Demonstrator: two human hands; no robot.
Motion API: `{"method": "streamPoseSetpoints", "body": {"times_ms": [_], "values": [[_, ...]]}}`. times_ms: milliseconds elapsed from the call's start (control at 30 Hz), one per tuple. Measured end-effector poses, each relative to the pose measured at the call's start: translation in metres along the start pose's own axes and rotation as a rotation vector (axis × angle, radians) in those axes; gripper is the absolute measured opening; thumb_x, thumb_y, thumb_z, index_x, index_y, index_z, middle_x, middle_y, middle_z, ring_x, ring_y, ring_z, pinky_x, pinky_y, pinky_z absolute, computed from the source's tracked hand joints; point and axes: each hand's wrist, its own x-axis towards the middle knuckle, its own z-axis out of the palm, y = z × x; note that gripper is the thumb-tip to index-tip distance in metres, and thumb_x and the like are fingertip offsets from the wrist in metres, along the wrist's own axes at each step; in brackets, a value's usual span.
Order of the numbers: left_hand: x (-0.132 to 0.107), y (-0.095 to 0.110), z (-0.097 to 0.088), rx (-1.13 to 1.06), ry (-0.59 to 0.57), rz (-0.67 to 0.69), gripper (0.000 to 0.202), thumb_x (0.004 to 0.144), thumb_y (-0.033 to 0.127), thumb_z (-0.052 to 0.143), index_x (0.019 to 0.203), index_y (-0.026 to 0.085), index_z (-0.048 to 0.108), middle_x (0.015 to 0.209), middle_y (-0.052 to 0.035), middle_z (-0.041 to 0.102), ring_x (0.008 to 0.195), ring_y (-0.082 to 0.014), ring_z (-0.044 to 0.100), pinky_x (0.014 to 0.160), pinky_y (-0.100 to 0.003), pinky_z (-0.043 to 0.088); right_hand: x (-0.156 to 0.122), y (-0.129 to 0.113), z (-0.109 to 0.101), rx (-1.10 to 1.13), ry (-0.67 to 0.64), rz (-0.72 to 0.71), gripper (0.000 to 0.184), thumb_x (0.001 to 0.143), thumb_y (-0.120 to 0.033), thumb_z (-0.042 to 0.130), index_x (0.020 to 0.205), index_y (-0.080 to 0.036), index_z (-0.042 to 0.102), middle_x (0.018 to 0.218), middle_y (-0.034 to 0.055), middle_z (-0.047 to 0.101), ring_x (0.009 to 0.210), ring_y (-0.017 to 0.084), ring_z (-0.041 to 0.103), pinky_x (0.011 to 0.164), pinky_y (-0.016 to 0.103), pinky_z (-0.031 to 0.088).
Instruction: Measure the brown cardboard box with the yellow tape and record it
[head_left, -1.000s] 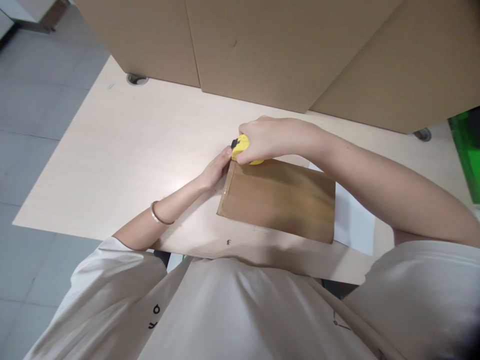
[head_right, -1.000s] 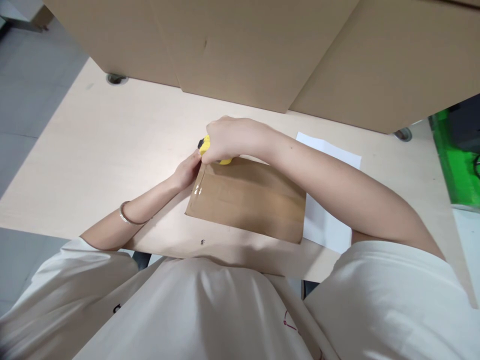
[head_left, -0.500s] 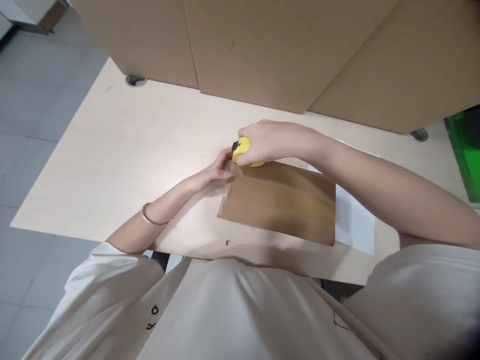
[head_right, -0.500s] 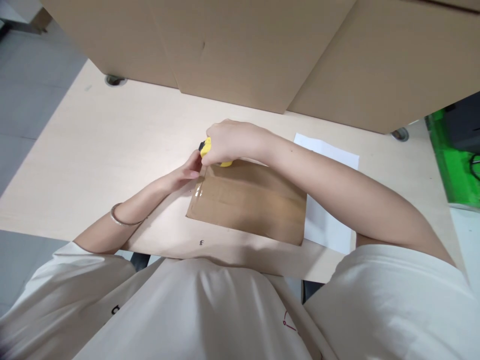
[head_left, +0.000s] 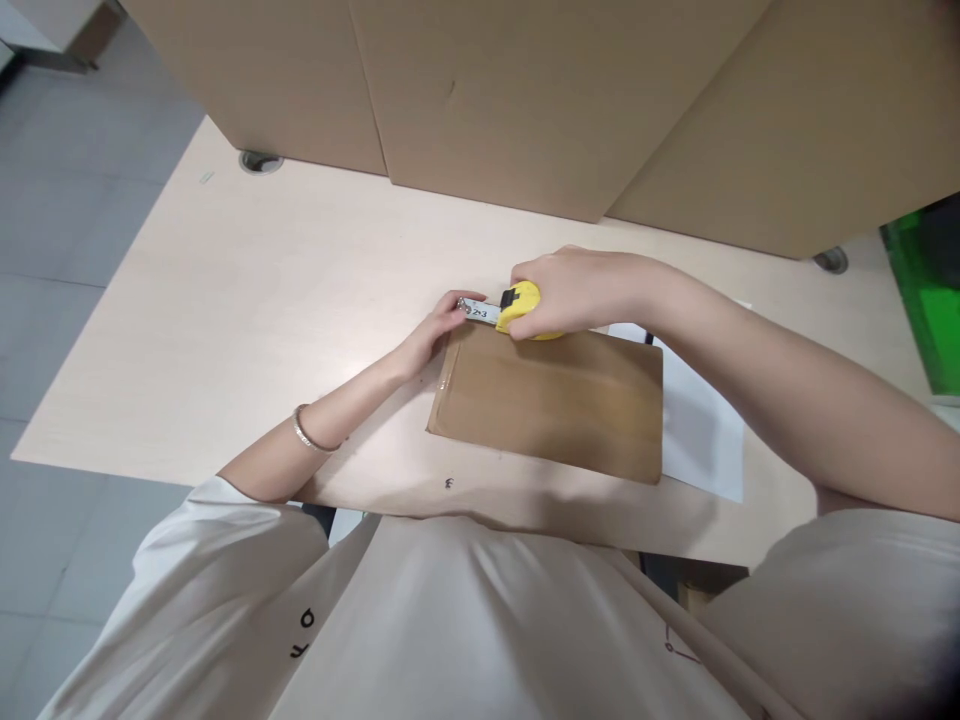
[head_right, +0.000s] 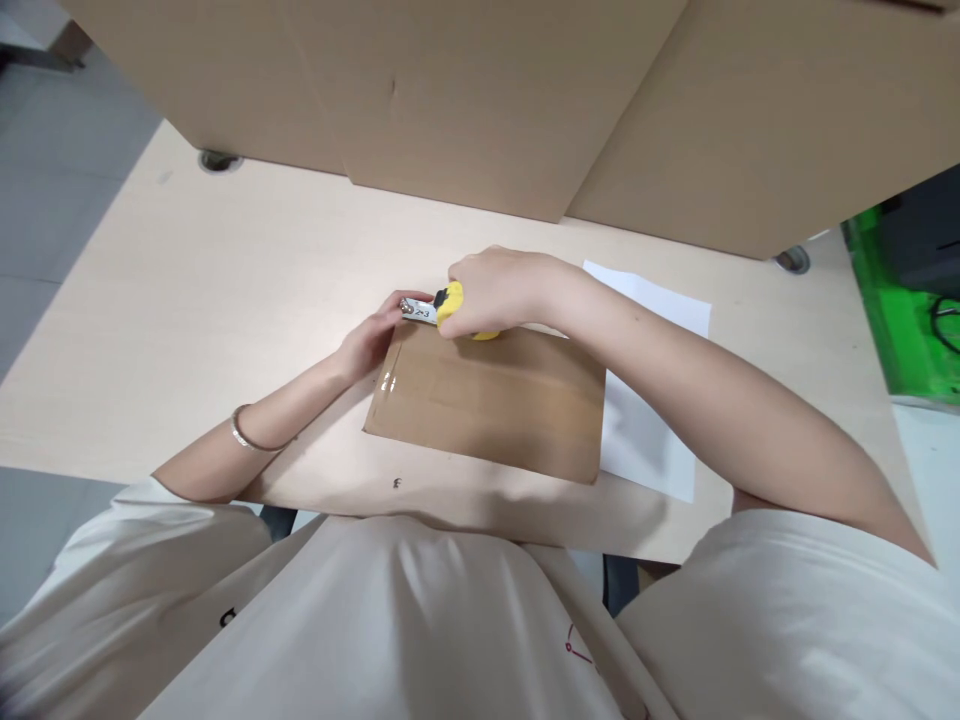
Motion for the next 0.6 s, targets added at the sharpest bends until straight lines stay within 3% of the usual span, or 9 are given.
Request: {"method": "streamPoseSetpoints", "body": {"times_ms": [100, 200, 467, 600], "values": [[0.003, 0.003, 0.011, 0.094, 0.151, 0.020, 0.051, 0.099, 0.071, 0.048, 0.103, 0.024, 0.069, 0.113, -0.0061, 0.071, 0.113, -0.0261, 0.063, 0.106, -0.041, 0.049, -0.001, -0.001, 0.001, -0.001, -0.005, -0.015, 0.030, 0.082, -0.047, 0.066, 0.090, -0.019, 0.070, 0.084, 0.0099, 0.067, 0.070, 0.021, 0.058, 0.058, 0.032, 0.030], [0.005, 0.004, 0.013, 0.152, 0.205, 0.044, 0.041, 0.096, 0.064, 0.057, 0.099, 0.024, 0.066, 0.107, -0.0044, 0.069, 0.107, -0.0244, 0.062, 0.102, -0.038, 0.048, -0.001, -0.001, 0.000, 0.024, -0.008, -0.010, 0.029, 0.082, -0.048, 0.067, 0.081, -0.019, 0.067, 0.076, 0.0083, 0.064, 0.064, 0.019, 0.053, 0.057, 0.032, 0.029], [0.004, 0.006, 0.009, 0.243, 0.101, 0.113, 0.042, 0.098, 0.063, 0.054, 0.110, 0.024, 0.068, 0.110, -0.0047, 0.071, 0.104, -0.0235, 0.062, 0.097, -0.035, 0.047, -0.012, 0.005, 0.002, 0.013, -0.017, 0.041, 0.032, 0.082, -0.051, 0.068, 0.084, -0.019, 0.068, 0.076, 0.0071, 0.063, 0.066, 0.019, 0.056, 0.058, 0.031, 0.029], [0.002, 0.011, 0.011, 0.287, 0.096, 0.135, 0.043, 0.100, 0.063, 0.052, 0.108, 0.023, 0.068, 0.111, -0.0053, 0.073, 0.107, -0.0241, 0.063, 0.099, -0.036, 0.047, -0.028, 0.023, 0.005, -0.002, 0.013, 0.098, 0.033, 0.080, -0.053, 0.072, 0.084, -0.020, 0.070, 0.074, 0.0080, 0.063, 0.070, 0.022, 0.060, 0.060, 0.032, 0.034]]}}
